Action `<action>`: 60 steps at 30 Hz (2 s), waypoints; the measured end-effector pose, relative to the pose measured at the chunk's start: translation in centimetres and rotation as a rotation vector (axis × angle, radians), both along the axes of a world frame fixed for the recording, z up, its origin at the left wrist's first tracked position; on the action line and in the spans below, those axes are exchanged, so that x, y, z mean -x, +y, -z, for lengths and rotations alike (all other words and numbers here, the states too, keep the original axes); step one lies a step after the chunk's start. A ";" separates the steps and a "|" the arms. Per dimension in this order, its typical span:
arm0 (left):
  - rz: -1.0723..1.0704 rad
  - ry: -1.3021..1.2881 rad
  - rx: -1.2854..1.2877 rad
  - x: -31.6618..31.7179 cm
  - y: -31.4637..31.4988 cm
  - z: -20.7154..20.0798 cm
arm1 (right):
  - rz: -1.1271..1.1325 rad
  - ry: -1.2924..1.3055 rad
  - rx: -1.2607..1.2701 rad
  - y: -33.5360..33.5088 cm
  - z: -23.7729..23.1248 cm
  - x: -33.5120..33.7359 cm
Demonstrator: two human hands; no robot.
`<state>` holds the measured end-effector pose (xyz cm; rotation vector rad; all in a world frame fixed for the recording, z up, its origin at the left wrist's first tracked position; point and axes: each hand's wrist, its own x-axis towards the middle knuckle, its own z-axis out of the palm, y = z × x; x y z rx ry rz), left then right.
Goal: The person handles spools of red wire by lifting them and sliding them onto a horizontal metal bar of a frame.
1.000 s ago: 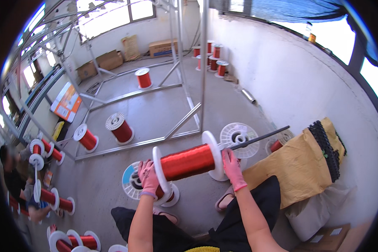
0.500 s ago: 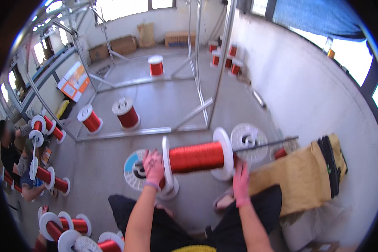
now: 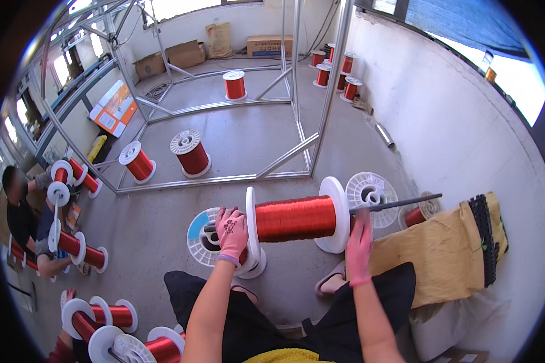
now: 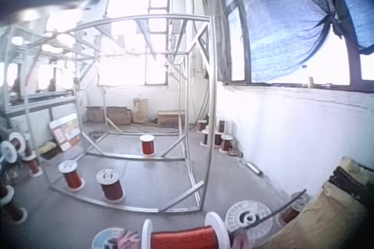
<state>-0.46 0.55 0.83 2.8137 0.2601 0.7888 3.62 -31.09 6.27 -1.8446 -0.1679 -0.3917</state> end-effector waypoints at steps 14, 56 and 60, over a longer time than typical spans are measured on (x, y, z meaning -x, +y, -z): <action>0.003 -0.039 -0.020 0.0 0.8 0.8 | 0.000 -0.069 0.067 1.5 -4.8 -2.4; 0.061 -0.003 -0.110 -0.6 0.7 1.3 | 0.078 -0.367 0.186 2.4 -5.0 -4.0; 0.056 0.015 -0.114 -0.4 -0.6 -0.1 | 0.057 -0.165 0.225 1.5 3.0 -1.4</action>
